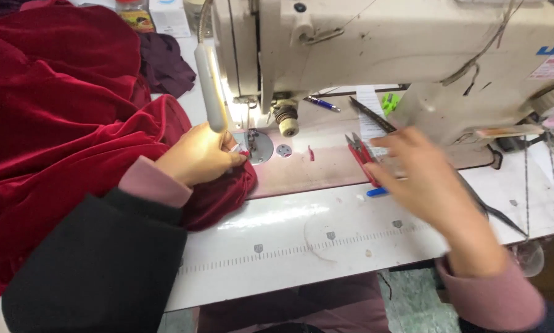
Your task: Trimming excess threads from a red velvet garment using scissors and then folding the piece for inspection.
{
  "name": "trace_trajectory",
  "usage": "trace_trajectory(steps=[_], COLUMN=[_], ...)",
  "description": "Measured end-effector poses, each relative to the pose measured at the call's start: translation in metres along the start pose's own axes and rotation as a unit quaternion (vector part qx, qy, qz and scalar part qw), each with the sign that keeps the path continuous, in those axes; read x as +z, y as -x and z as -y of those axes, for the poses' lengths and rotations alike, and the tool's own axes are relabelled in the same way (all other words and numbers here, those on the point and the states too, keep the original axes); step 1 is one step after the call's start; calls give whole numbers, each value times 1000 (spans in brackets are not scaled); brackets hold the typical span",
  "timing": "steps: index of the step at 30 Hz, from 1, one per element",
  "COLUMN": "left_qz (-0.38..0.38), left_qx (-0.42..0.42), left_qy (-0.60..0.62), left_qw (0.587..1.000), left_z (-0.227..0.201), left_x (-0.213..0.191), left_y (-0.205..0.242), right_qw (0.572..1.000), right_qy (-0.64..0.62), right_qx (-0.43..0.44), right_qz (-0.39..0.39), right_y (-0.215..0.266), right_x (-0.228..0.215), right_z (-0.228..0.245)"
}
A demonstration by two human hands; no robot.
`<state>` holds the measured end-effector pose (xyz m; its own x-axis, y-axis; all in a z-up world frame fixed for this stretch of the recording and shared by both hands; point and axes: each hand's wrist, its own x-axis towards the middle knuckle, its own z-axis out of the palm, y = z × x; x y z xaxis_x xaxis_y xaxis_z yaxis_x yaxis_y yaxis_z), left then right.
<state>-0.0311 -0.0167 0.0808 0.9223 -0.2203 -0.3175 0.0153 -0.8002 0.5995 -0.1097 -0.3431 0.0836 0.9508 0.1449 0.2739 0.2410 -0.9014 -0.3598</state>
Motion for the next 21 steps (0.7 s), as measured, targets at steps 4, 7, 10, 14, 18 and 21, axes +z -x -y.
trace_trajectory(steps=[4, 7, 10, 14, 18, 21], left_qz=[-101, -91, -146, -158, -133, -108], left_qx=[146, 102, 78, 78, 33, 40], left_qy=[-14, 76, 139, 178, 281, 368], left_qw=[984, 988, 976, 968, 950, 923], left_z=[24, 11, 19, 22, 16, 19], left_x=[7, 4, 18, 26, 28, 32], left_y=[33, 78, 86, 90, 92, 90], right_qw=[985, 973, 982, 984, 982, 930], right_qy=[108, 105, 81, 103, -99, -307], right_qx=[2, 92, 79, 86, 91, 85], right_qz=[134, 183, 151, 115, 136, 184], right_y=[-19, -29, -31, -23, -4, 6], right_x=[44, 47, 65, 55, 38, 37], right_z=[2, 16, 3, 26, 69, 94])
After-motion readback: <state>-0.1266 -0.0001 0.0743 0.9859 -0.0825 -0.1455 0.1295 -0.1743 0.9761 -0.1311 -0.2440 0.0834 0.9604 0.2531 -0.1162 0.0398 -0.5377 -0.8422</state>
